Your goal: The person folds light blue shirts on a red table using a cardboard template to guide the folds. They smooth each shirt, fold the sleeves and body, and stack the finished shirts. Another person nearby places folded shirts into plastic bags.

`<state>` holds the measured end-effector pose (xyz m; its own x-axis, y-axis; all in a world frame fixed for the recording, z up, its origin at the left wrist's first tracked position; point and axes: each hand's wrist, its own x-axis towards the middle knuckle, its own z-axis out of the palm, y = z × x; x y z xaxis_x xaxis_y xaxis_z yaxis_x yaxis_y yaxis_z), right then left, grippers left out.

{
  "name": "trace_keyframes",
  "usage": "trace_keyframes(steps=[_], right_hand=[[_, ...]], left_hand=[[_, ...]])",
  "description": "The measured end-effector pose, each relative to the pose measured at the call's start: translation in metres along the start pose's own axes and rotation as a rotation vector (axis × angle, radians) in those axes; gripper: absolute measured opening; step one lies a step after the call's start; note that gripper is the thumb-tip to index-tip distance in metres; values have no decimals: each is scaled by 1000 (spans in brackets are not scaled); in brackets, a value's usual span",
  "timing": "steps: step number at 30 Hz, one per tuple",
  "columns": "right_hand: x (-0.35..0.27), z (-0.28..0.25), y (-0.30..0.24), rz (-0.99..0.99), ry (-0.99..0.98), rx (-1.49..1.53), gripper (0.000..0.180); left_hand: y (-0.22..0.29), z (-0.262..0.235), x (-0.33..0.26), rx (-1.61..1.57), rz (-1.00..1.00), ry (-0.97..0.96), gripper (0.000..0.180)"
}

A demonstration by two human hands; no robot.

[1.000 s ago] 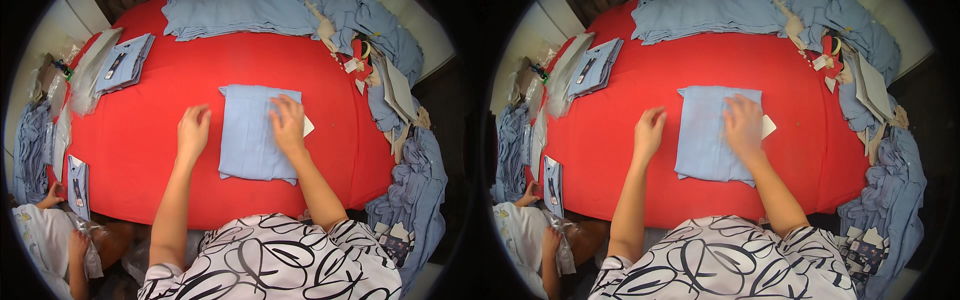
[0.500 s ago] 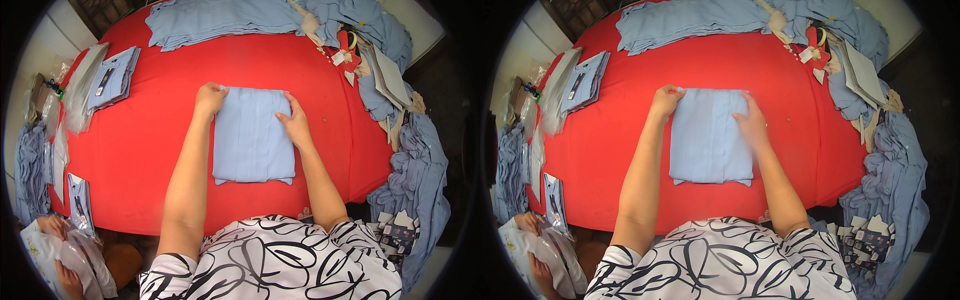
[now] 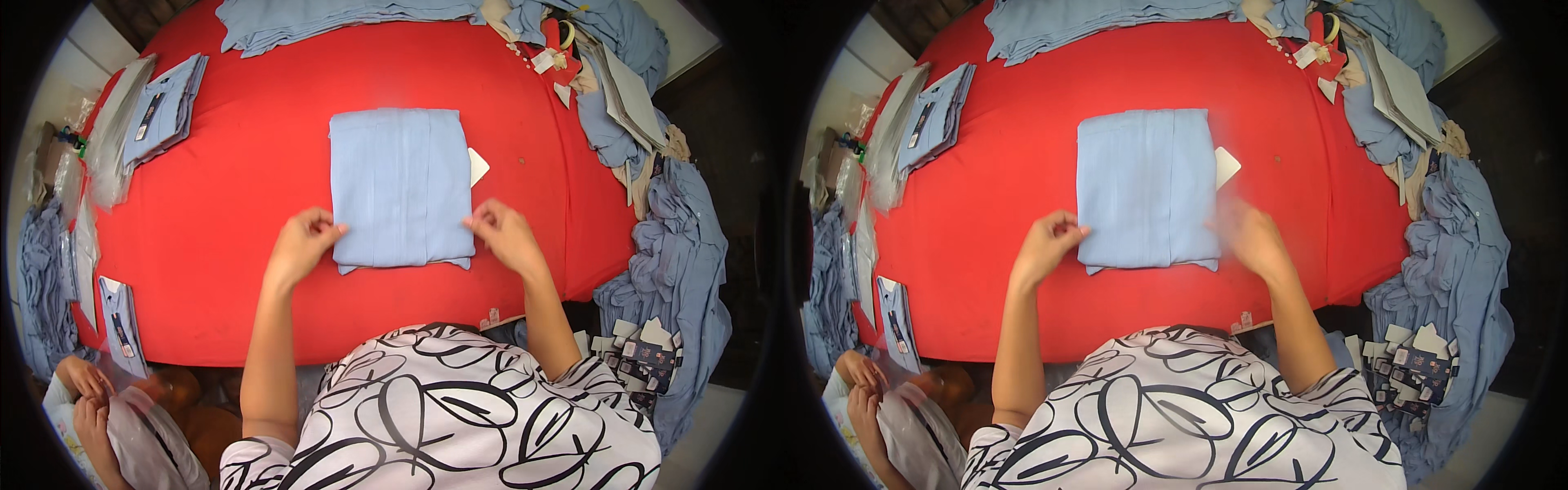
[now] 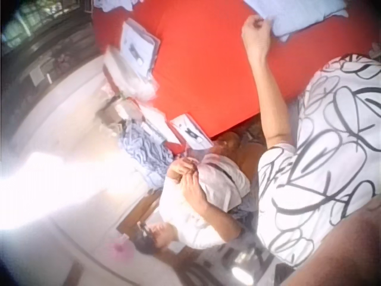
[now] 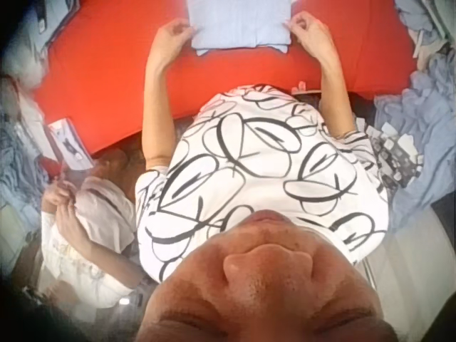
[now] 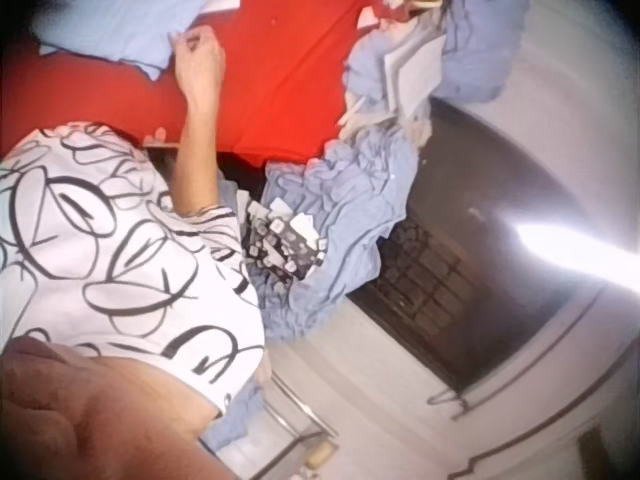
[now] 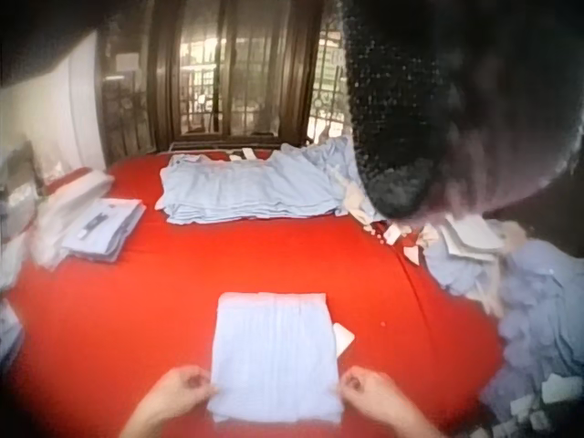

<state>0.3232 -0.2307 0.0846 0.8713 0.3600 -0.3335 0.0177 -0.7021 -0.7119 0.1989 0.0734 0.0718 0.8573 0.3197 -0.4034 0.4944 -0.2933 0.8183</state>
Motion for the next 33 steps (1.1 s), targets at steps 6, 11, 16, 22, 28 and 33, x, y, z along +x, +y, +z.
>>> trace_keyframes(steps=[6,11,16,22,28,33], right_hand=[[-25,18,9,131,10,259,32],[-24,34,23,-25,138,-143,41],[-32,41,13,-130,261,-459,47],[-37,37,9,15,170,-110,44],[-58,3,-18,-119,86,97,36],[-50,-15,-31,-404,125,-442,24]], left_hand=[[-25,42,-34,-197,11,150,26],[-21,50,-45,190,117,378,27],[-17,54,-51,470,161,384,30],[-19,57,-56,8,71,326,27],[7,47,-78,-251,266,268,35],[0,33,-79,224,341,16,36]])
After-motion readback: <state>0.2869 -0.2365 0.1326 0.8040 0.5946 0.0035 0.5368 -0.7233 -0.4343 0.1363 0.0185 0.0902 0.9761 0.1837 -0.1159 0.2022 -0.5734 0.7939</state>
